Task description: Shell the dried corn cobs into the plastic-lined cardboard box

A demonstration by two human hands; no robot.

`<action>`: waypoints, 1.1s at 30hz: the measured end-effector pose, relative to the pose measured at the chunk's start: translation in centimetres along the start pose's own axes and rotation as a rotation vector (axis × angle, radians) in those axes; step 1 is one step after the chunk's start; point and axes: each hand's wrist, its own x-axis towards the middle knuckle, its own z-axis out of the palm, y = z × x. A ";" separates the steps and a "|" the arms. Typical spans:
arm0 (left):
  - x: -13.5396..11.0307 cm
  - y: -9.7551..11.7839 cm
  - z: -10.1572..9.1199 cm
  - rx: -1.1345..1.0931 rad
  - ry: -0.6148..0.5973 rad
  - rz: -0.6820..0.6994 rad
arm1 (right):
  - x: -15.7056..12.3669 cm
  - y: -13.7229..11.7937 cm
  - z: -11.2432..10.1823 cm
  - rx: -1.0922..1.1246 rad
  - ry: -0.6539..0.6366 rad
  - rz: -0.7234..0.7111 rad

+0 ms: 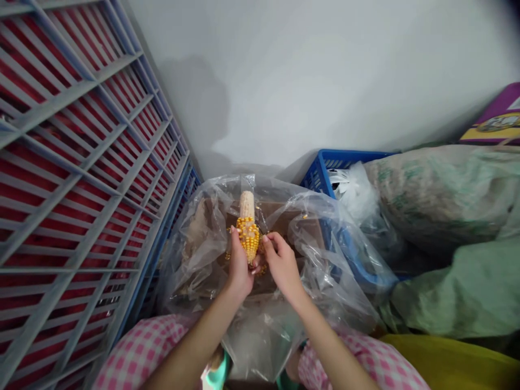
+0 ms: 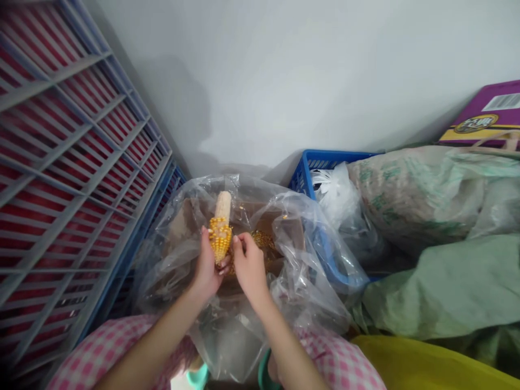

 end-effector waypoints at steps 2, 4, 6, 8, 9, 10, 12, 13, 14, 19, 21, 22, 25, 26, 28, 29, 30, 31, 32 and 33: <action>-0.2 0.7 0.1 0.025 -0.066 0.000 | 0.2 -0.4 -1.1 -0.011 0.013 -0.053; -0.3 1.1 0.3 0.069 -0.116 0.018 | 0.3 -0.7 -2.1 -0.001 0.027 -0.068; -0.4 1.2 0.4 0.121 -0.132 0.077 | 0.4 -1.1 -3.0 0.019 0.053 -0.074; -0.4 1.1 0.4 0.197 -0.109 0.168 | 0.4 -1.5 -3.6 0.032 0.096 -0.114; -0.4 1.0 0.4 0.246 -0.088 0.216 | 0.4 -1.7 -3.8 0.032 0.125 -0.141; -0.4 0.9 0.4 0.301 -0.060 0.257 | 0.5 -1.9 -4.0 0.033 0.163 -0.162; -0.5 0.6 0.4 0.406 0.010 0.315 | 0.6 -2.3 -4.1 0.046 0.236 -0.174; -0.6 0.4 0.4 0.451 0.040 0.334 | 0.6 -2.3 -4.0 0.056 0.261 -0.161; -0.7 0.1 0.5 0.489 0.064 0.356 | 0.7 -2.4 -3.9 0.064 0.272 -0.136; -1.7 -1.6 0.6 0.653 0.043 0.569 | 0.7 -1.9 -2.7 -0.041 0.241 0.001; -1.9 -2.3 0.4 0.732 0.010 0.642 | 0.6 -1.7 -2.3 -0.099 0.276 0.031; -2.0 -2.5 0.3 0.769 -0.004 0.663 | 0.6 -1.7 -2.1 -0.115 0.296 0.042; -2.1 -3.0 0.0 0.845 -0.034 0.666 | 0.7 -1.7 -2.0 -0.084 0.281 0.040; -2.1 -3.2 0.0 0.846 -0.036 0.656 | 0.8 -1.6 -2.0 -0.057 0.267 0.028; -2.1 -3.4 -0.1 0.805 -0.028 0.623 | 1.0 -1.3 -2.0 -0.024 0.258 0.000; -2.1 -3.5 0.0 0.767 -0.020 0.601 | 1.0 -1.2 -2.0 -0.030 0.267 -0.010; -2.1 -3.7 0.0 0.724 -0.009 0.574 | 1.1 -1.0 -2.1 -0.049 0.278 -0.016; -2.1 -3.8 0.0 0.681 0.001 0.545 | 1.2 -0.9 -2.1 -0.074 0.286 -0.020; -2.0 -3.8 0.0 0.643 0.012 0.516 | 1.3 -0.8 -2.1 -0.094 0.287 -0.024; -2.0 -3.9 0.0 0.609 0.022 0.491 | 1.4 -0.7 -2.2 -0.104 0.283 -0.029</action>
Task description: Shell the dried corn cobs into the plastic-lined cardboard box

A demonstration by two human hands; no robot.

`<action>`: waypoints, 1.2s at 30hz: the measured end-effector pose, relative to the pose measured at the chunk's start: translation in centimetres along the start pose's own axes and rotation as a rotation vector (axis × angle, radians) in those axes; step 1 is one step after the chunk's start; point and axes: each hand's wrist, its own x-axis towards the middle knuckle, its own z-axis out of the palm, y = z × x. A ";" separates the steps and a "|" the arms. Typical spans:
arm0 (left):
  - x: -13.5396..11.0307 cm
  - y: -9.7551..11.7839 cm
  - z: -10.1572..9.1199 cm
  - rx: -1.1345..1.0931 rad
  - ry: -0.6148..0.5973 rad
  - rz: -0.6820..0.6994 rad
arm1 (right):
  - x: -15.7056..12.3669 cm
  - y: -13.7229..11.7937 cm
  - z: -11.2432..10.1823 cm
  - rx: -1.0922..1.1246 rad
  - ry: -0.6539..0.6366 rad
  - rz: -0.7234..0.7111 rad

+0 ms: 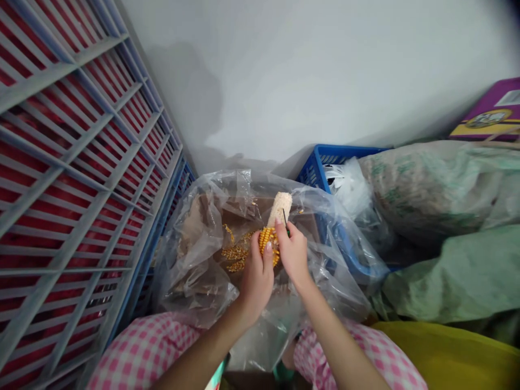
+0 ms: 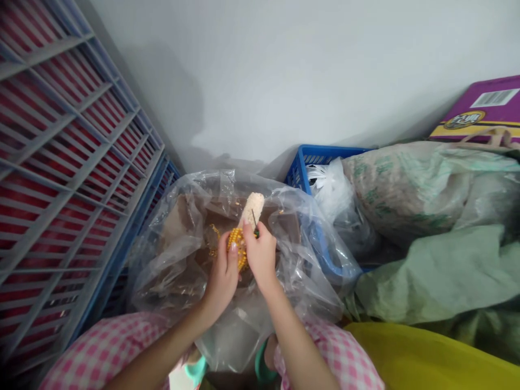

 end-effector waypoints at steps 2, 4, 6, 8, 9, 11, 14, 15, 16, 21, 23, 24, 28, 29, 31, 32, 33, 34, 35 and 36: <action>0.1 0.1 0.0 -0.056 0.009 -0.044 | 0.2 0.1 0.0 0.012 -0.005 -0.016; 0.4 0.4 -0.1 -0.097 0.007 -0.090 | 0.4 0.2 -0.1 0.057 -0.023 -0.021; 0.9 0.9 -0.3 -0.121 -0.014 -0.146 | 0.7 0.3 -0.2 0.145 -0.048 0.013; 1.3 1.5 -0.4 -0.139 -0.039 -0.197 | 1.1 0.3 -0.5 0.288 -0.060 0.087; 1.5 1.7 -0.5 -0.151 -0.059 -0.216 | 1.2 0.2 -0.7 0.371 -0.054 0.131; 1.7 1.9 -0.7 -0.186 -0.119 -0.224 | 1.5 -0.1 -1.2 0.527 -0.031 0.210; 1.6 1.7 -0.6 -0.090 -0.284 -0.138 | 1.7 -0.7 -1.5 0.674 0.026 0.273; 1.5 1.5 -0.6 -0.014 -0.303 -0.083 | 1.6 -0.8 -1.5 0.689 0.052 0.275; 1.4 1.3 -0.5 0.070 -0.302 -0.029 | 1.5 -0.9 -1.3 0.689 0.076 0.268; 1.1 0.9 -0.4 0.306 -0.172 0.136 | 0.9 -1.1 -0.4 0.713 0.105 0.224; 1.1 1.0 -0.5 0.336 -0.133 0.163 | 0.8 -1.2 -0.3 0.739 0.104 0.252; 1.1 1.1 -0.5 0.355 -0.119 0.168 | 0.7 -1.2 -0.3 0.738 0.107 0.266; 1.2 1.1 -0.5 0.411 -0.084 0.152 | 0.4 -1.3 -0.2 0.706 0.130 0.277; 1.2 1.1 -0.5 0.418 -0.076 0.147 | 0.3 -1.3 -0.1 0.696 0.128 0.274; 1.3 0.9 -0.4 0.422 -0.063 0.145 | 0.3 -1.2 0.0 0.682 0.118 0.271; 1.3 0.8 -0.4 0.420 -0.061 0.146 | 0.3 -1.1 0.1 0.678 0.112 0.271; 1.4 0.6 -0.4 0.414 -0.065 0.145 | 0.3 -1.0 0.2 0.676 0.107 0.272; 1.4 0.4 -0.3 0.406 -0.074 0.141 | 0.4 -0.9 0.2 0.673 0.102 0.273; 1.4 0.2 -0.3 0.394 -0.087 0.137 | 0.4 -0.8 0.3 0.669 0.097 0.273; 1.4 0.0 -0.3 0.383 -0.101 0.133 | 0.5 -0.6 0.3 0.662 0.094 0.273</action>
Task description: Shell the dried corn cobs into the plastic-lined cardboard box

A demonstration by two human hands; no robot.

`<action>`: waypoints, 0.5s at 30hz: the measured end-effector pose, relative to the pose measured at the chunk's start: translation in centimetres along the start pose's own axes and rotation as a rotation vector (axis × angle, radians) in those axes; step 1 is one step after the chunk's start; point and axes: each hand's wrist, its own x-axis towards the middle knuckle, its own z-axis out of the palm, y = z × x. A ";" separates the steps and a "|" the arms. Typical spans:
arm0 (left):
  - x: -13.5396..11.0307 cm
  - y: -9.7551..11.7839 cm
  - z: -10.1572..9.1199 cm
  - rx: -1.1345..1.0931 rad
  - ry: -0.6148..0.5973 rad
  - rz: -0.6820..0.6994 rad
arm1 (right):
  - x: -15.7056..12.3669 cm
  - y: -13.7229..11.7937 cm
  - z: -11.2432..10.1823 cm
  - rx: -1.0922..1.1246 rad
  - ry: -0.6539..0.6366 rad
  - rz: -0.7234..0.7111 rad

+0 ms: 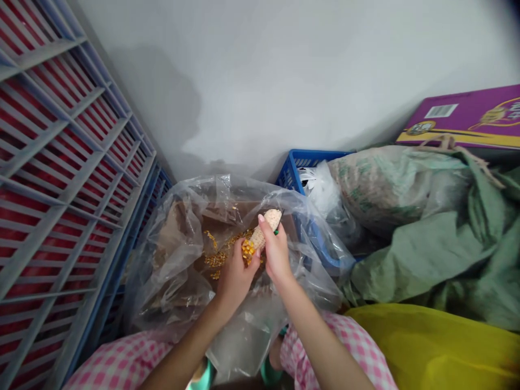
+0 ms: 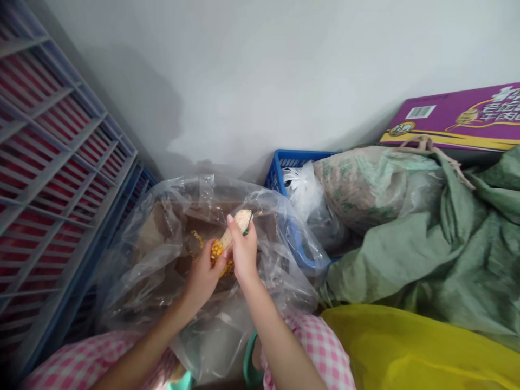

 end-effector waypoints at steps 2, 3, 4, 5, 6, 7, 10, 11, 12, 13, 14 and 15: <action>-0.1 -0.4 0.2 -0.027 -0.038 -0.001 | 0.3 0.2 -0.1 -0.014 0.004 0.006; -0.1 -0.6 0.3 -0.041 -0.061 -0.001 | 0.4 0.2 -0.2 -0.020 0.007 0.009; -0.1 -0.8 0.4 -0.056 -0.082 -0.003 | 0.5 0.2 -0.3 -0.023 0.008 0.013; -0.1 -0.8 0.4 -0.074 -0.095 -0.010 | 0.6 0.2 -0.3 -0.026 0.009 0.020; 0.0 -0.8 0.4 -0.097 -0.100 -0.022 | 0.7 0.2 -0.4 -0.029 0.009 0.031; 0.1 -0.8 0.3 -0.122 -0.101 -0.034 | 0.7 0.1 -0.4 -0.032 0.012 0.044; 0.7 -0.3 -0.1 -0.138 -0.118 -0.055 | 0.6 0.0 -0.3 -0.042 0.017 0.074; 0.8 -0.1 -0.3 -0.108 -0.121 -0.058 | 0.6 0.0 -0.2 -0.045 0.013 0.075; 1.0 0.0 -0.4 -0.065 -0.115 -0.060 | 0.5 0.1 -0.1 -0.042 0.004 0.071; 1.1 0.1 -0.4 -0.018 -0.101 -0.060 | 0.4 0.2 0.0 -0.032 -0.004 0.066; 1.1 0.1 -0.4 0.022 -0.081 -0.060 | 0.3 0.3 0.2 -0.017 -0.012 0.062; 1.1 0.0 -0.4 0.050 -0.068 -0.057 | 0.3 0.4 0.3 -0.001 -0.015 0.059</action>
